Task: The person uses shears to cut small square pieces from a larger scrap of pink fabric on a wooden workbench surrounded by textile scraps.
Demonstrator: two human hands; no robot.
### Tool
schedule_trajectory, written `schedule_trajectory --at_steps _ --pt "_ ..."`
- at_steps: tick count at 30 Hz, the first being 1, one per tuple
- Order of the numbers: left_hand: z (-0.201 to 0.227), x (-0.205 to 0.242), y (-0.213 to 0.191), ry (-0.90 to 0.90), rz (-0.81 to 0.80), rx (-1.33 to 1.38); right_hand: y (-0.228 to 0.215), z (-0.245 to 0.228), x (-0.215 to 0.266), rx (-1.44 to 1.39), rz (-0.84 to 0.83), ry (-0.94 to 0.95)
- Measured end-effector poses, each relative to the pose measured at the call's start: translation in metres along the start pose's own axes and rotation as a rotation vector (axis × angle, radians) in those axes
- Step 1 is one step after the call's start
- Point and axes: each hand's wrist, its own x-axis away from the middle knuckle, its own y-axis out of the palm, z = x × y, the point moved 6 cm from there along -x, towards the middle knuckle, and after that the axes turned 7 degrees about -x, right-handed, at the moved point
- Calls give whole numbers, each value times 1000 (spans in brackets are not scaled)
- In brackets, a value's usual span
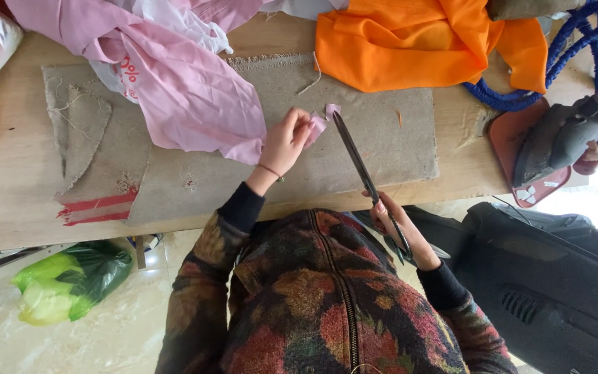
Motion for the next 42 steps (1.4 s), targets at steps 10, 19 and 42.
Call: schedule_trajectory --at_steps 10,19,42 --pt "-33 15 -2 -206 -58 -380 5 -3 14 -42 -42 59" --pt "-42 23 -5 -285 -22 -316 32 -45 10 218 -52 206" --pt "-57 26 -5 -313 -9 -187 84 -119 1 255 19 381"
